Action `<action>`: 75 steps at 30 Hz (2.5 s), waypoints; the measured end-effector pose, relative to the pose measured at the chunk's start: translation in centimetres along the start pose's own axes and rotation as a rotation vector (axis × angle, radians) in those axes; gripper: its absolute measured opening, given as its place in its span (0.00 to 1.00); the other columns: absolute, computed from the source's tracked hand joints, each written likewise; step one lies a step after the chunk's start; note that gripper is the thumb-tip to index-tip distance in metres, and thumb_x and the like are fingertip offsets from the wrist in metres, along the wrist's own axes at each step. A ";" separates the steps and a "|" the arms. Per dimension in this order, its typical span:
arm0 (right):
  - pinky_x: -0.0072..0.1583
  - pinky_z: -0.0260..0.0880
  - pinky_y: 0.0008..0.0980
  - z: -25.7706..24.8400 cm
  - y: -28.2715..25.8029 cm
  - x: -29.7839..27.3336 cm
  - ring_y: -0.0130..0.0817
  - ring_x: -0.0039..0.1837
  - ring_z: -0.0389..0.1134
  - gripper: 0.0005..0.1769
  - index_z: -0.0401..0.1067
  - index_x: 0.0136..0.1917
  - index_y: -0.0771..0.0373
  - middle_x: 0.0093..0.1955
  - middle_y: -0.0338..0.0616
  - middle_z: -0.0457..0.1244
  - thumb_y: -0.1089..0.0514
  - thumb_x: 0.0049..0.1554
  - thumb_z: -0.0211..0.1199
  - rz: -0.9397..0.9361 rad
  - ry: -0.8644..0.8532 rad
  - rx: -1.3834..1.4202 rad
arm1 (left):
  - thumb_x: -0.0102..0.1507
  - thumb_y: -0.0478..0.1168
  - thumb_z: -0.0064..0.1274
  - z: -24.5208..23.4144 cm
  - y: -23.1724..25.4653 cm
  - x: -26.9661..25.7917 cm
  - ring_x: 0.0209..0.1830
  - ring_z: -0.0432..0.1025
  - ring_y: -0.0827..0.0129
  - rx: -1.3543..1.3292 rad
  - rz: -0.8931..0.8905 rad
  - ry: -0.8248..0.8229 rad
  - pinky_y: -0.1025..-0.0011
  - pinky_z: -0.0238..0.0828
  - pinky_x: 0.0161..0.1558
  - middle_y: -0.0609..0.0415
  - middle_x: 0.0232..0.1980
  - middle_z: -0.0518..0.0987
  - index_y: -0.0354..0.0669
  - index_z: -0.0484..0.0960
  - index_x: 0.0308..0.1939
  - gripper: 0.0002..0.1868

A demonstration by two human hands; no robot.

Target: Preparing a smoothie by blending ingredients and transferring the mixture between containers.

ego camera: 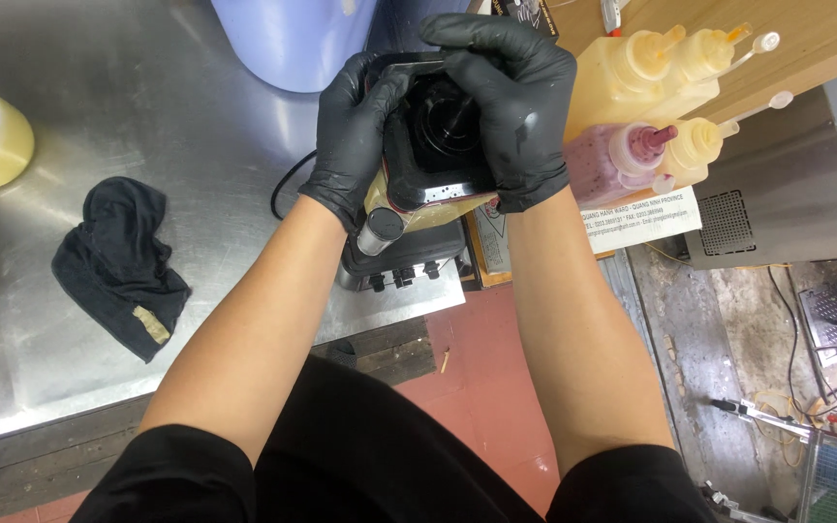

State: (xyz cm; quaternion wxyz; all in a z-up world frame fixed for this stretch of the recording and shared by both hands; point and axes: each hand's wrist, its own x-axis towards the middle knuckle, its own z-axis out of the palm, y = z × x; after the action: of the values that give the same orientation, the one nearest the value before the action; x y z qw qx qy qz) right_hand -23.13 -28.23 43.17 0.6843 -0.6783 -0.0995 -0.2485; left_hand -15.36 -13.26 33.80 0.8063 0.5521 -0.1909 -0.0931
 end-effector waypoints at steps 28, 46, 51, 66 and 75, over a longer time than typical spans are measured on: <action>0.66 0.77 0.36 -0.5 0.3 0.2 0.41 0.57 0.76 0.19 0.76 0.56 0.76 0.54 0.56 0.72 0.79 0.55 0.51 0.041 0.010 0.119 | 0.68 0.37 0.55 0.2 1.7 -0.4 0.49 0.77 0.75 0.030 -0.024 0.016 0.74 0.75 0.55 0.56 0.49 0.84 0.39 0.81 0.53 0.11; 0.63 0.77 0.35 0.1 -1.2 0.1 0.40 0.55 0.76 0.19 0.76 0.56 0.76 0.51 0.55 0.73 0.77 0.54 0.51 0.147 -0.020 0.089 | 0.68 0.38 0.55 0.6 2.0 -0.7 0.48 0.77 0.74 0.029 -0.063 0.061 0.74 0.75 0.54 0.55 0.49 0.84 0.39 0.82 0.54 0.12; 0.63 0.77 0.35 0.1 -0.8 0.0 0.40 0.55 0.76 0.19 0.76 0.55 0.76 0.51 0.56 0.73 0.77 0.54 0.50 0.118 -0.019 0.084 | 0.68 0.38 0.56 0.1 1.1 -0.4 0.48 0.76 0.73 0.007 -0.031 0.030 0.73 0.74 0.54 0.55 0.49 0.84 0.38 0.82 0.54 0.12; 0.61 0.76 0.29 1.2 -0.7 -0.1 0.32 0.55 0.76 0.08 0.76 0.57 0.72 0.51 0.49 0.73 0.68 0.64 0.61 0.089 -0.193 -0.100 | 0.69 0.37 0.51 -0.2 -0.1 -0.1 0.47 0.76 0.72 0.014 -0.017 0.052 0.73 0.75 0.53 0.54 0.47 0.83 0.38 0.83 0.54 0.12; 0.56 0.75 0.27 0.6 -0.2 -0.2 0.29 0.49 0.74 0.07 0.77 0.53 0.70 0.44 0.46 0.73 0.65 0.65 0.61 0.089 -0.105 -0.105 | 0.66 0.36 0.51 -0.3 -0.4 0.1 0.49 0.76 0.73 0.008 0.010 0.028 0.74 0.73 0.55 0.54 0.50 0.83 0.39 0.82 0.55 0.14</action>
State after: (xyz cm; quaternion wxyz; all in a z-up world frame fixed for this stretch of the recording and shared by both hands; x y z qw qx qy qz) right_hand -23.22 -27.60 43.29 0.6520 -0.7291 -0.0916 -0.1870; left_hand -15.10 -13.15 33.39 0.8072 0.5554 -0.1827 -0.0809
